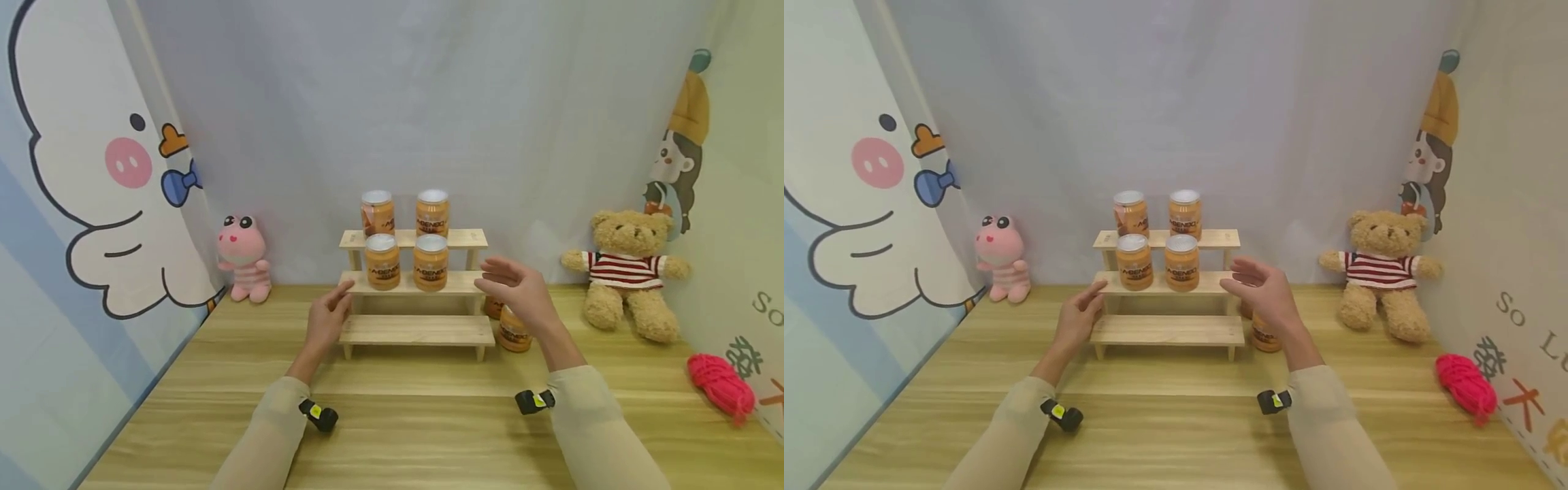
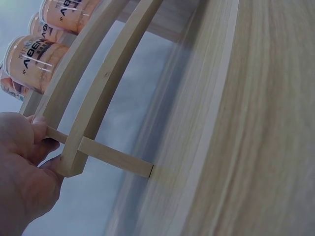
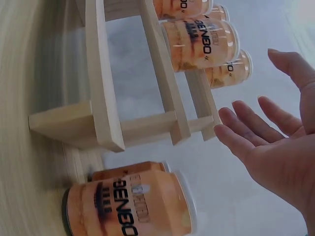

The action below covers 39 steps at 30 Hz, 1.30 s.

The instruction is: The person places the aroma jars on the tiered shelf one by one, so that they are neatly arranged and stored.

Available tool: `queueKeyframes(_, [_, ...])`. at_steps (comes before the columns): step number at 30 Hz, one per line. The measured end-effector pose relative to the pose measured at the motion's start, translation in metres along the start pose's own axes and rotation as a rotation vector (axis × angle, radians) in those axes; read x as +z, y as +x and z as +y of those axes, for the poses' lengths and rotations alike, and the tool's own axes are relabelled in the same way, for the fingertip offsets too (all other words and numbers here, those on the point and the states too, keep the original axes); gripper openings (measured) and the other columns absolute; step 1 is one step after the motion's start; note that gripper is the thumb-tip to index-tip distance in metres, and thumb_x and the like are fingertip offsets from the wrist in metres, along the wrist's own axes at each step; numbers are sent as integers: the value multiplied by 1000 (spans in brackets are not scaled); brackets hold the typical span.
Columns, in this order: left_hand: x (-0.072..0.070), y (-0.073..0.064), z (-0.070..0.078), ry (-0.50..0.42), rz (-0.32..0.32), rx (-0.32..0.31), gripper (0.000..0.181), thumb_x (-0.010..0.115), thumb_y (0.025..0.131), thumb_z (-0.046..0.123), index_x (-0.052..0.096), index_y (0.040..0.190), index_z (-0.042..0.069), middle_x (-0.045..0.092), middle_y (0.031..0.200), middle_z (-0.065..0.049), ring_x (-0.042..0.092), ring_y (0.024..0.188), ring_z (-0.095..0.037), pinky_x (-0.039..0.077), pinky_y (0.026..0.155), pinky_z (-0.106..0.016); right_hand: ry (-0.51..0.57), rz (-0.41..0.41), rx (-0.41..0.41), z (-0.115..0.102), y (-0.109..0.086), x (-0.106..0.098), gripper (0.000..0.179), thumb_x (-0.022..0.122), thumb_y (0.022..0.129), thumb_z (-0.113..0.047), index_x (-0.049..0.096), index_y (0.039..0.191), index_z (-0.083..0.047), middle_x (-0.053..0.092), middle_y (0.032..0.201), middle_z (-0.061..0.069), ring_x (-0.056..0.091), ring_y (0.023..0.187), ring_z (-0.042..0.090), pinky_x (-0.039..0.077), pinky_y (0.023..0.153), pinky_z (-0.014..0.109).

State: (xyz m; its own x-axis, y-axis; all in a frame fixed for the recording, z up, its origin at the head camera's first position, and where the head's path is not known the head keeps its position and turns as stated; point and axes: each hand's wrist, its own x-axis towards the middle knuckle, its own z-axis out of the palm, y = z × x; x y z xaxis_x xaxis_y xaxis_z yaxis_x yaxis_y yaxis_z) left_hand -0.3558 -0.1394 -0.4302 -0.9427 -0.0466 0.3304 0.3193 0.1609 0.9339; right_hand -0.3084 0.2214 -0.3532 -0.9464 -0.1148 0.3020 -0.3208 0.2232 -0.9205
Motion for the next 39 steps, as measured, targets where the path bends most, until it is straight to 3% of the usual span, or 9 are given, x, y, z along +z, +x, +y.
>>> queueKeyframes(2, [0,2,-7,-4,12,-2,32,60,101,9,65,133,4,63,90,-9,46,64,-15,37,53,-18,-14,15,-1,1,-3,-4,64,75,92,-27,50,145,-2,56,139,17,54,127,31,49,91,20])
queueKeyframes(7, [1,2,-10,14,39,19,31,61,101,12,67,131,8,63,90,-7,47,65,-12,38,54,-18,-74,56,-23,7,-5,-16,64,75,92,-30,50,144,-1,57,138,16,54,127,31,47,95,23])
queueKeyframes(11, [2,1,-10,24,16,29,31,60,102,10,66,132,6,63,91,-10,48,65,-13,39,54,-18,-100,98,-4,16,-8,-28,65,75,93,-29,49,145,-1,56,139,18,53,128,32,46,95,23])
queueKeyframes(17, [0,2,-11,34,21,28,32,60,102,11,66,133,7,62,101,-26,47,66,-13,39,54,-17,-136,128,31,30,-6,-40,67,75,92,-31,48,146,0,53,141,22,49,130,36,42,106,45])
queueKeyframes(23, [0,3,-9,50,-13,43,33,57,104,14,64,135,9,61,93,-15,47,67,-17,40,55,-19,-179,57,128,43,-6,-53,74,75,92,-29,41,149,3,46,146,26,41,135,42,35,108,57])
queueKeyframes(27, [0,2,-8,53,-11,41,33,57,104,13,64,135,8,60,93,-22,46,65,-14,39,54,-20,-216,-31,185,55,-6,-56,79,76,91,-34,39,150,5,42,149,26,39,137,42,35,109,56])
queueKeyframes(34, [1,2,-8,42,-7,29,33,57,104,11,64,135,9,58,100,-31,44,63,-12,37,54,-19,-239,-119,156,72,-6,-53,68,81,86,-23,51,141,5,54,131,28,58,109,38,53,84,43])
queueKeyframes(39, [1,2,-6,40,-8,34,33,57,103,10,63,135,5,60,94,-23,45,63,-12,37,53,-19,-185,-129,161,78,-6,-53,69,80,86,-18,48,142,6,54,130,28,58,108,35,52,84,40])
